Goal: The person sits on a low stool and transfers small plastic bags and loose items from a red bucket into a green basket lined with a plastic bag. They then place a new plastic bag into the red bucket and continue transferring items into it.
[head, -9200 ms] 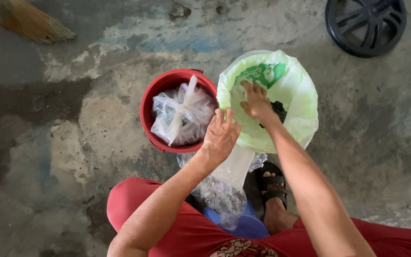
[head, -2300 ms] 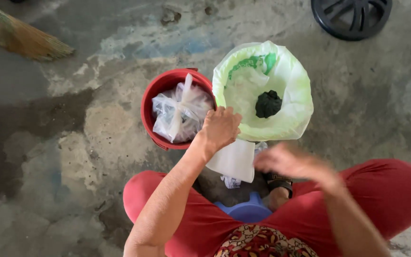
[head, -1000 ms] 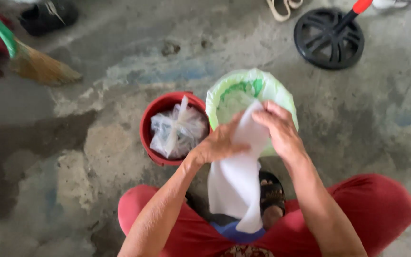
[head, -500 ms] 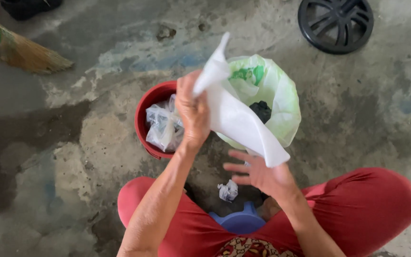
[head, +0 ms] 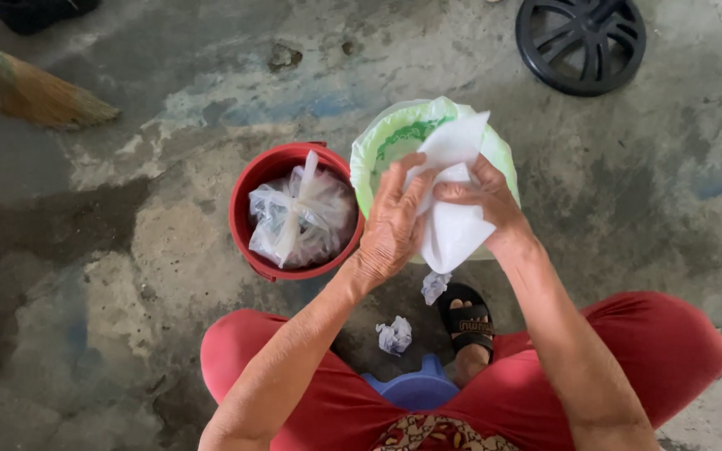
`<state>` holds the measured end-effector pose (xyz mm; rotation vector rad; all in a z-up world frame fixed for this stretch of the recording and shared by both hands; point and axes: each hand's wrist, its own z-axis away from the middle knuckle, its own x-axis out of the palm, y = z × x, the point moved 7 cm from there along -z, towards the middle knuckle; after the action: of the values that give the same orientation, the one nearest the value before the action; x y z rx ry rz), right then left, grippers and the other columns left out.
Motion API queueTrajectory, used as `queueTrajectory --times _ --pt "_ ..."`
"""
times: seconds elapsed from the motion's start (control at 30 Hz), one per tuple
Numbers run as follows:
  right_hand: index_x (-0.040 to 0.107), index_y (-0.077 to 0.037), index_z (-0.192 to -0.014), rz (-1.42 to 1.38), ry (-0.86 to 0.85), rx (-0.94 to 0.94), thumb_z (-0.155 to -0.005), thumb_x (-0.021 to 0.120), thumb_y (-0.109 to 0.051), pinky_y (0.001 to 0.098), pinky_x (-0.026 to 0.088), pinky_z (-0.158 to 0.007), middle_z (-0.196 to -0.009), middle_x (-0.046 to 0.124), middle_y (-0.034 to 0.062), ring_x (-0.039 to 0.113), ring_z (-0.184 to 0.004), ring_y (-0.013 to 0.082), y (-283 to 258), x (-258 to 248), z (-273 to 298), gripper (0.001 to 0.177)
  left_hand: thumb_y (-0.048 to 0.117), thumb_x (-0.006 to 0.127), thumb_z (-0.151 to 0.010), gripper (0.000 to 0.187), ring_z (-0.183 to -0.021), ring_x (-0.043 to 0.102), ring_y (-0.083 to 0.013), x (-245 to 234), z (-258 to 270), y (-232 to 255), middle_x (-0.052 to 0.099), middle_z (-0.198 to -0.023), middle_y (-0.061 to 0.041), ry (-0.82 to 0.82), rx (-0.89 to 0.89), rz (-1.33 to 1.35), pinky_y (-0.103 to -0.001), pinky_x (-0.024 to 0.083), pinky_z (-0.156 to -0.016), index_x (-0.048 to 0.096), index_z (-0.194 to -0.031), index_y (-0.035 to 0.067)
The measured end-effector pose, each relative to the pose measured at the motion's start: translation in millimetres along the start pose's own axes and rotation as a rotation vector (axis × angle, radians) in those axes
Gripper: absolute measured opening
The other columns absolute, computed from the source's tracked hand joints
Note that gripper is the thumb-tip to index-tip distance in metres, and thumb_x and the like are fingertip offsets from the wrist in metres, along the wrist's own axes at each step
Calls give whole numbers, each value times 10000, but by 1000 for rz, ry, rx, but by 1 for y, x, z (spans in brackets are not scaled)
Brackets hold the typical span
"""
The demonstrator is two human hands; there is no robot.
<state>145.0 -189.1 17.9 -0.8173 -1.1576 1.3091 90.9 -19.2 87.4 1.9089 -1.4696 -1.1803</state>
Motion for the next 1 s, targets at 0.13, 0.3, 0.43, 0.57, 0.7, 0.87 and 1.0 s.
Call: queueTrajectory --times 0.13,0.3,0.43,0.57,0.7,0.87,1.0 --pt "722 -162 -1103 259 63 -86 -702 949 -176 388 655 -600 -936 750 96 763 -793 259 -11 -11 -8 461 -64 716 -737 733 -1404 426 -479 21 11 -12 340 -1578 -195 -100 84 -61 -552 407 -1195 459 -1415 41" --pt "658 -55 -1031 867 329 -682 -716 934 -214 463 513 -795 -963 662 170 661 -938 403 -32 -37 -21 447 392 743 -831 782 -1325 522 -450 62 47 -73 510 -1432 -256 -437 -158 -557 -570 336 -1178 474 -1505 101" --pt "647 -144 -947 1158 310 -922 -652 928 -72 376 520 -921 -1194 681 9 618 -1082 285 -18 -15 -34 413 676 696 -780 578 -1154 596 -344 100 96 -117 655 -1165 -108 -809 -135 -802 -645 200 -1181 688 -1144 227" --pt "631 -134 -957 1407 264 -1019 -800 806 -47 365 523 -940 -1285 577 57 520 -1166 331 14 6 -49 250 369 649 -938 353 -1242 556 -383 92 91 -99 658 -1245 -141 -944 -179 -852 -665 163 -1189 653 -1252 208" --pt "606 -112 -1036 1684 207 -921 -961 650 -132 454 546 -759 -1296 484 208 465 -1172 481 62 8 -80 89 213 595 -932 220 -1077 642 -374 99 87 -104 707 -1087 -149 -874 -130 -834 -590 269 -1137 717 -1112 175" --pt "505 -146 -1331 1606 44 -397 -1030 476 -132 564 343 -1061 -1530 392 200 331 -1399 522 122 0 -120 303 168 604 -909 190 -1043 662 -382 97 78 -99 722 -1049 -156 -875 -160 -818 -592 294 -1131 732 -1049 154" --pt "514 -163 -1406 1781 -93 -325 -987 545 -92 557 410 -1055 -1607 318 216 382 -1383 536 138 -7 -128 426 97 570 -913 201 -983 670 -348 94 77 -89 722 -1008 -132 -866 -135 -825 -526 327 -1059 738 -1004 159"
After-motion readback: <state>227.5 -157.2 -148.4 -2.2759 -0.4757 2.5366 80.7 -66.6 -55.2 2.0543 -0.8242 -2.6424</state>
